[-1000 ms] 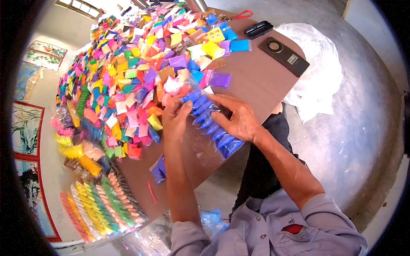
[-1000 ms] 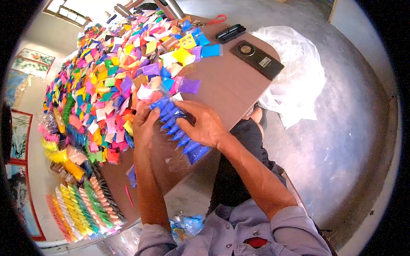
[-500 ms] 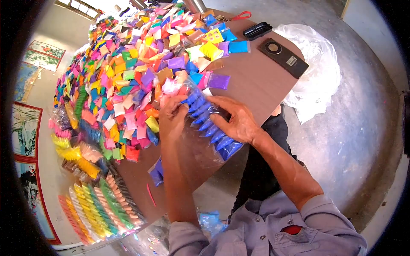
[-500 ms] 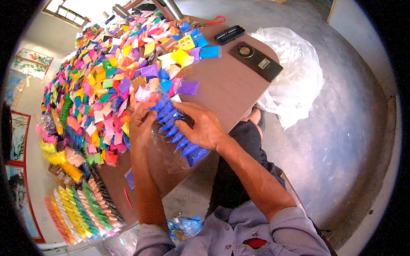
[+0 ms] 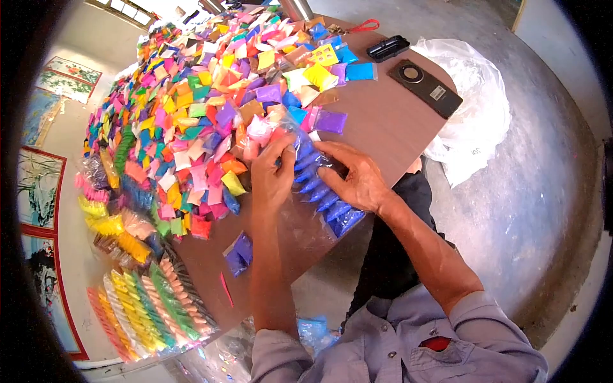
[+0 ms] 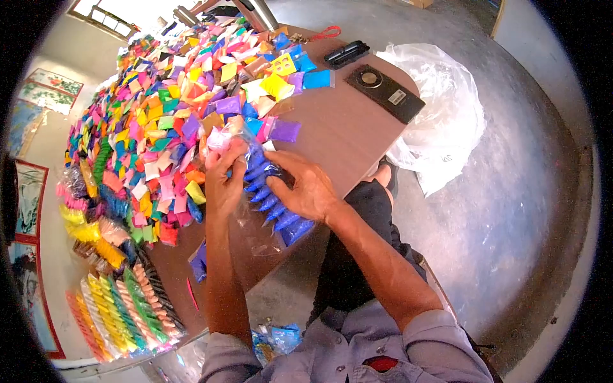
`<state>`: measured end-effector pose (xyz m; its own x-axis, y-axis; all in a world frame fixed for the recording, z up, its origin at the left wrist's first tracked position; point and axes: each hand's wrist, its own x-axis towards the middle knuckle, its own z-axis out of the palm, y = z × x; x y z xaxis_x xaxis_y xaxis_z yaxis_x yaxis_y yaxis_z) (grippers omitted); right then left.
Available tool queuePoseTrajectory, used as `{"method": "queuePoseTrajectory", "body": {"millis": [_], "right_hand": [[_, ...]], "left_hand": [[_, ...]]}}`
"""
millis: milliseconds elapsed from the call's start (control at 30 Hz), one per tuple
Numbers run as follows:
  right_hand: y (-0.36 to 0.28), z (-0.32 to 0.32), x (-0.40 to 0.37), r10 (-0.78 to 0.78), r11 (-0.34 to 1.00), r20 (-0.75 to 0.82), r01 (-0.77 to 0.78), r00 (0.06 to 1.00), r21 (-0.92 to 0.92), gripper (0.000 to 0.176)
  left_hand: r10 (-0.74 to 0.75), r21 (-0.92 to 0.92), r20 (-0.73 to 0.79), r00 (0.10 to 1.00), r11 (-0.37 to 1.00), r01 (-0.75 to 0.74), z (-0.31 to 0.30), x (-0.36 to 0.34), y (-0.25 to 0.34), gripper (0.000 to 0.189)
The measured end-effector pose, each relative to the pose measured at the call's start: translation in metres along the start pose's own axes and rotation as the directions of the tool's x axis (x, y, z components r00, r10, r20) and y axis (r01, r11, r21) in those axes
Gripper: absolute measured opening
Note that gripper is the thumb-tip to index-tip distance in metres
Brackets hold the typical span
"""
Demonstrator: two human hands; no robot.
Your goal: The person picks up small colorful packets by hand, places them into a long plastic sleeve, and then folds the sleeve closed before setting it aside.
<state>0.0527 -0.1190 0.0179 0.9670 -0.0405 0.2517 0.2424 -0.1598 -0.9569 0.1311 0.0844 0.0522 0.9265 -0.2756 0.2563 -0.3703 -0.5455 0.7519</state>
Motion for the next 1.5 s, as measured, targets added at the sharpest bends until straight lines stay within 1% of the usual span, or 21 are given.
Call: {"method": "queuePoseTrajectory", "body": {"millis": [67,100,167,200,267,400,467,500,567,700,800,867,967,1100,1167,1200,1300,1367,1400,1467,1500], "right_hand": [[0.006,0.001,0.001,-0.089,0.995,-0.027,0.087,0.996,-0.056,0.050],[0.008,0.001,0.000,-0.093,0.994,-0.028,0.091,0.995,-0.055,0.050],[0.010,0.002,0.000,-0.111,0.992,-0.028,0.109,0.993,-0.065,0.049],[0.010,0.003,-0.001,-0.113,0.992,-0.027,0.111,0.993,-0.062,0.049],[0.008,0.004,-0.002,0.003,1.000,-0.019,-0.003,1.000,0.014,0.048],[0.007,0.002,-0.001,0.000,1.000,-0.008,0.000,1.000,0.020,0.047],[0.005,0.000,0.000,-0.002,0.999,-0.002,0.002,1.000,0.033,0.047],[0.005,-0.001,0.000,-0.004,0.999,-0.004,0.004,1.000,0.033,0.047],[0.004,-0.002,0.000,0.042,0.997,0.019,-0.043,0.999,0.056,0.047],[0.007,0.000,-0.001,0.011,1.000,-0.015,-0.011,1.000,0.003,0.048],[0.010,0.002,-0.001,-0.019,1.000,-0.043,0.020,0.999,0.016,0.048],[0.009,0.003,-0.001,-0.006,0.999,-0.048,0.008,0.999,0.043,0.048],[0.007,0.001,0.000,0.026,0.999,-0.029,-0.025,0.999,0.031,0.048],[0.009,0.001,0.000,-0.016,1.000,-0.041,0.015,0.999,-0.009,0.048],[0.007,0.002,-0.001,0.065,0.996,-0.021,-0.064,0.998,0.054,0.046],[0.006,0.002,-0.001,0.064,0.996,-0.016,-0.063,0.998,0.059,0.046],[0.006,0.002,0.000,0.047,0.997,-0.025,-0.045,0.999,0.065,0.046],[0.011,0.001,0.000,0.038,0.999,-0.014,-0.038,0.999,-0.007,0.046],[0.015,0.001,-0.001,0.046,0.999,-0.004,-0.046,0.999,-0.002,0.046],[0.021,0.007,-0.001,0.008,1.000,-0.043,-0.007,0.999,0.028,0.047],[0.024,0.008,-0.001,0.024,0.997,-0.037,-0.021,0.999,0.070,0.047]], "left_hand": [[-0.021,0.042,0.062,0.998,0.999,0.018,-0.004,0.001,0.003,0.026],[-0.017,0.044,0.060,0.998,0.999,0.015,-0.005,0.001,0.003,0.026],[0.063,-0.010,-0.011,0.998,0.998,-0.063,-0.006,-0.002,-0.003,0.025],[0.063,-0.007,-0.012,0.998,0.998,-0.063,-0.007,-0.002,-0.006,0.025],[0.035,-0.083,-0.043,0.998,0.996,-0.039,-0.008,0.000,-0.013,0.025],[0.014,-0.139,-0.071,0.997,0.990,-0.024,-0.001,0.004,-0.016,0.026],[0.015,0.060,-0.008,1.000,0.998,-0.014,0.000,0.008,-0.014,0.026],[0.018,0.060,-0.008,1.000,0.998,-0.017,0.000,0.010,-0.012,0.026],[-0.009,-0.066,0.014,1.000,0.998,0.010,0.001,0.014,-0.017,0.020],[-0.010,-0.131,0.014,1.000,0.991,0.012,0.004,0.018,-0.020,0.015],[0.050,-0.082,-0.046,0.998,0.995,-0.054,0.004,0.011,-0.001,0.014],[0.156,0.092,0.033,0.987,0.983,-0.159,0.003,0.008,-0.002,0.013],[0.077,0.016,-0.001,0.997,0.997,-0.077,0.002,0.008,-0.004,0.013],[0.086,-0.025,-0.088,0.992,0.996,-0.089,0.001,0.003,-0.005,0.014],[0.162,-0.005,-0.110,0.981,0.987,-0.163,-0.006,0.002,-0.009,0.016],[0.159,0.000,-0.112,0.981,0.987,-0.160,-0.006,0.002,-0.011,0.016],[0.136,-0.032,-0.146,0.980,0.989,-0.142,-0.010,-0.002,-0.011,0.018],[0.050,-0.109,-0.276,0.960,0.991,-0.083,-0.014,-0.009,-0.004,0.016],[0.038,-0.107,-0.277,0.960,0.992,-0.070,-0.022,-0.015,-0.002,0.016],[-0.094,-0.094,-0.255,0.962,0.993,0.072,-0.052,-0.037,0.002,0.015],[-0.120,-0.079,-0.252,0.960,0.991,0.103,-0.067,-0.053,0.006,0.015]]}}
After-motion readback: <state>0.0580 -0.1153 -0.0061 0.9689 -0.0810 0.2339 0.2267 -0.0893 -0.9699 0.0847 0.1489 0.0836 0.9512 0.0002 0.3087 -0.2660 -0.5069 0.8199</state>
